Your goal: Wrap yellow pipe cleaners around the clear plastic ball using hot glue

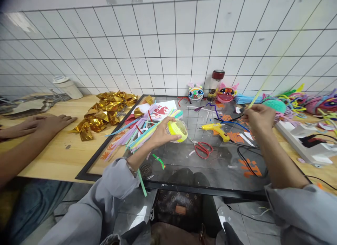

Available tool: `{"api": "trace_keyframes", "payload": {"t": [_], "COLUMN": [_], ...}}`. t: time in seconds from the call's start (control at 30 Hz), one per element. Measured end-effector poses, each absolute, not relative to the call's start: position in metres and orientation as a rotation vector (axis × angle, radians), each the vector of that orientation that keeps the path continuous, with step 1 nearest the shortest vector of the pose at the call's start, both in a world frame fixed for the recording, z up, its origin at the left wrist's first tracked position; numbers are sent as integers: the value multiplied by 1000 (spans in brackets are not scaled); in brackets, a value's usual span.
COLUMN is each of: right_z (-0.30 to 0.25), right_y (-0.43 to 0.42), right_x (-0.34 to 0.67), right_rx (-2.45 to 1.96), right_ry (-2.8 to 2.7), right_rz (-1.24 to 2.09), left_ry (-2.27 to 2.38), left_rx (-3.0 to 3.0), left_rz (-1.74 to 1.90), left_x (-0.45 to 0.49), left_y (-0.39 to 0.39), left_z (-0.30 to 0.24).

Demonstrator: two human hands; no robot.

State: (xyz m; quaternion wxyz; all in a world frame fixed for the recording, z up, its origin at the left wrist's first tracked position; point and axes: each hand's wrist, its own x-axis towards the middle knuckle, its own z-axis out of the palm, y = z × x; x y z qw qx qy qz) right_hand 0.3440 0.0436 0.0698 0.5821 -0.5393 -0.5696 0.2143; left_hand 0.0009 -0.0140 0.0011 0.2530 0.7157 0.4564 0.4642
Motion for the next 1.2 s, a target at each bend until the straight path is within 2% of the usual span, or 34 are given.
{"api": "trace_keyframes", "payload": {"t": [0.07,0.27,0.67,0.87,1.2], "right_z": [59,41,4,9,5], "right_y": [25,-26,-35,-42,-43], "right_x": [317,215,202,201,198], "right_rx": [-1225,-1008,-817,-635,-571], "right_ry": [-1212,-1320,-1705,-1799,-1796], "right_rz": [604,881,360,68,-228], "left_ry": [1226,1243,1153,1085,1086], "left_rx": [1977,2021,2067,2036,2069], "left_rz": [1258,1224,1172,1088,1112], "left_x": [3,3,5,7,7], "left_y": [-15,-17,-20,-26,-28], "left_z": [1,1,6,7,10]}}
